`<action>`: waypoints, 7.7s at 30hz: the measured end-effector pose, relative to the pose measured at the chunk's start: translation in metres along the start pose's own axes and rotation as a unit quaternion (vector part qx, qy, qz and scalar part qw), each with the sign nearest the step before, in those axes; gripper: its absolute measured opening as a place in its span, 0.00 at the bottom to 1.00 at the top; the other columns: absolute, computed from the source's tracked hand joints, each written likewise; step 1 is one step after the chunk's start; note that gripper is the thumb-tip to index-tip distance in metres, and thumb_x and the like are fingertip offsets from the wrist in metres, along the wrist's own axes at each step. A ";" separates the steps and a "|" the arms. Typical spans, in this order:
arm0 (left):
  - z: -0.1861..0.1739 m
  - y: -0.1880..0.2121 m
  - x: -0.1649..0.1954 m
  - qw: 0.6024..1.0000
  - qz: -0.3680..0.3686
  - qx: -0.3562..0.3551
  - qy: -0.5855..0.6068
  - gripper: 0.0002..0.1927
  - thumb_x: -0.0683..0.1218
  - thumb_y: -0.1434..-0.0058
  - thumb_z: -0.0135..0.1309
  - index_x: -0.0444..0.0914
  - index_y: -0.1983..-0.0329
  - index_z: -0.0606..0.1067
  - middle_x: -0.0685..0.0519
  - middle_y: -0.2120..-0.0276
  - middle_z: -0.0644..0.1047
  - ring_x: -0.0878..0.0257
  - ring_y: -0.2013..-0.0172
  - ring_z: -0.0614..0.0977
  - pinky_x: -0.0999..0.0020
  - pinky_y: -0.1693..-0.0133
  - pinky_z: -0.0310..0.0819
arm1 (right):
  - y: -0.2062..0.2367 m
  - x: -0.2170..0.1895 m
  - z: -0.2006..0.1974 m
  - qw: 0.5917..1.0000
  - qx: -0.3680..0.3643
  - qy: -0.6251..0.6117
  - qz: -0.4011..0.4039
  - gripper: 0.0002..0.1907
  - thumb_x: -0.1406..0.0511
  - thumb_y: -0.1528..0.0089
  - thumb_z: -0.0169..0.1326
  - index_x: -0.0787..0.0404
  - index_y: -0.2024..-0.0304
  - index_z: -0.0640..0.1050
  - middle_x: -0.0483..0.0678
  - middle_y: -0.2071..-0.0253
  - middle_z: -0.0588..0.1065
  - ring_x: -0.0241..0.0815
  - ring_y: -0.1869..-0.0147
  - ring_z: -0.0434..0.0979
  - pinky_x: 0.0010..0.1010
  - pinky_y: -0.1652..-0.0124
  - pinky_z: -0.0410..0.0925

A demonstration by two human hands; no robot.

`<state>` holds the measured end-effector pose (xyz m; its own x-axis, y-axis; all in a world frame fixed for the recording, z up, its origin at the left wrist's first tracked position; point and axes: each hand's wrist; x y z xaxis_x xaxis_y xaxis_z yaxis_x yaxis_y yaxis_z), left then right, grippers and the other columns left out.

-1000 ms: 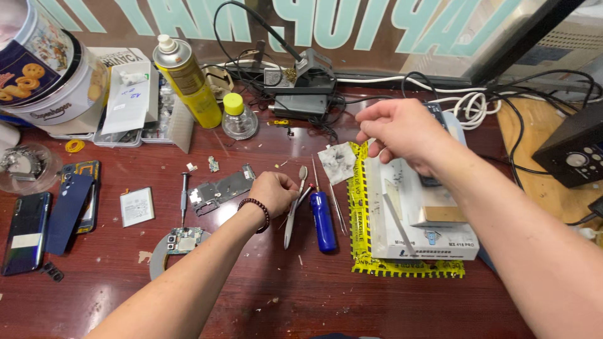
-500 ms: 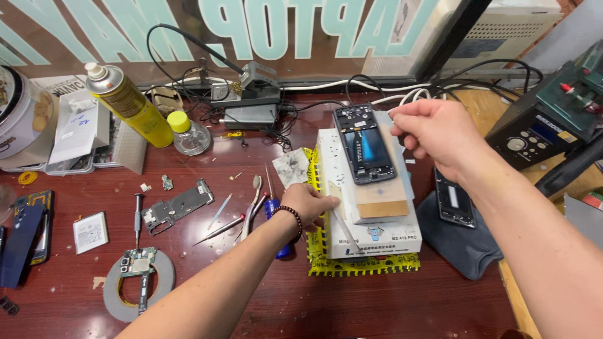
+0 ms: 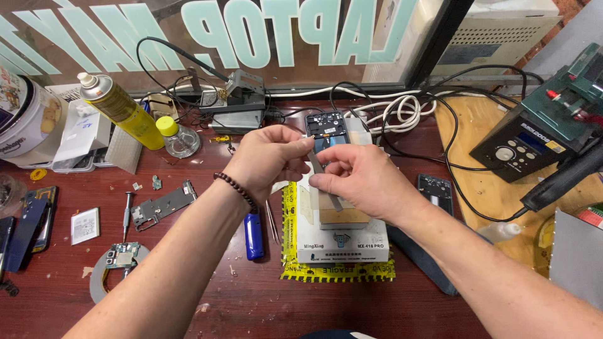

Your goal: The person disassembles a smartphone, removes the battery and camera module, and reassembles the device. They use a plastic pry tool to separate components and handle the battery and camera module by hand.

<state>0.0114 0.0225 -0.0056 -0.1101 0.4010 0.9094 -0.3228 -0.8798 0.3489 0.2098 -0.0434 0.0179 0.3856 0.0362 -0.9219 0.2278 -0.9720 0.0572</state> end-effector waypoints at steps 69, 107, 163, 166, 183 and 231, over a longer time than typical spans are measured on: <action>0.050 -0.010 -0.046 0.815 0.355 0.095 -0.448 0.11 0.48 0.53 0.69 0.45 0.65 0.86 0.40 0.47 0.75 0.44 0.41 0.71 0.52 0.41 0.66 | 0.004 0.053 -0.043 0.909 0.108 -0.392 0.091 0.06 0.69 0.33 0.51 0.66 0.56 0.73 0.54 0.56 0.78 0.46 0.54 0.82 0.38 0.50 0.76; 0.049 -0.009 -0.048 0.808 0.340 0.047 -0.478 0.16 0.46 0.51 0.66 0.37 0.59 0.84 0.36 0.44 0.72 0.43 0.39 0.69 0.53 0.40 0.65 | 0.014 0.023 0.005 0.920 0.359 0.099 0.120 0.05 0.68 0.41 0.57 0.64 0.65 0.82 0.48 0.73 0.83 0.34 0.71 0.84 0.26 0.68 0.75; 0.052 -0.010 -0.041 0.812 0.321 0.040 -0.486 0.19 0.46 0.53 0.67 0.37 0.56 0.83 0.36 0.43 0.70 0.43 0.38 0.68 0.53 0.40 0.65 | 0.004 0.041 -0.001 0.887 0.387 -0.143 0.205 0.04 0.71 0.41 0.55 0.66 0.67 0.80 0.50 0.69 0.81 0.38 0.66 0.84 0.27 0.71 0.75; 0.052 -0.008 -0.040 0.814 0.302 0.039 -0.494 0.19 0.47 0.53 0.66 0.38 0.57 0.83 0.38 0.44 0.71 0.44 0.38 0.68 0.52 0.41 0.65 | 0.004 0.045 -0.002 0.886 0.385 -0.164 0.201 0.04 0.71 0.40 0.55 0.67 0.66 0.79 0.50 0.68 0.80 0.39 0.66 0.83 0.27 0.71 0.74; 0.059 -0.025 -0.040 0.760 0.339 0.014 -0.555 0.11 0.48 0.52 0.64 0.43 0.66 0.86 0.43 0.47 0.77 0.46 0.40 0.69 0.48 0.42 0.62 | 0.006 0.067 -0.010 0.888 0.321 -0.257 0.206 0.05 0.68 0.39 0.58 0.65 0.63 0.80 0.49 0.66 0.81 0.39 0.62 0.83 0.27 0.66 0.73; 0.014 -0.067 -0.015 0.865 0.233 0.175 -0.409 0.09 0.45 0.42 0.53 0.33 0.68 0.78 0.44 0.71 0.81 0.50 0.66 0.84 0.56 0.58 0.78 | 0.010 0.061 -0.001 0.878 0.331 -0.288 0.191 0.07 0.69 0.38 0.56 0.69 0.61 0.78 0.52 0.65 0.81 0.41 0.61 0.83 0.29 0.64 0.76</action>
<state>0.0479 0.0716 -0.0391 0.5966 -0.2056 0.7757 -0.1018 -0.9782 -0.1810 0.2362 -0.0503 -0.0372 -0.2383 -0.2592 -0.9360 -0.4633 -0.8167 0.3441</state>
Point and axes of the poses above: each hand's wrist, its own y-axis away from the middle knuckle, its own z-axis out of the palm, x = y × z
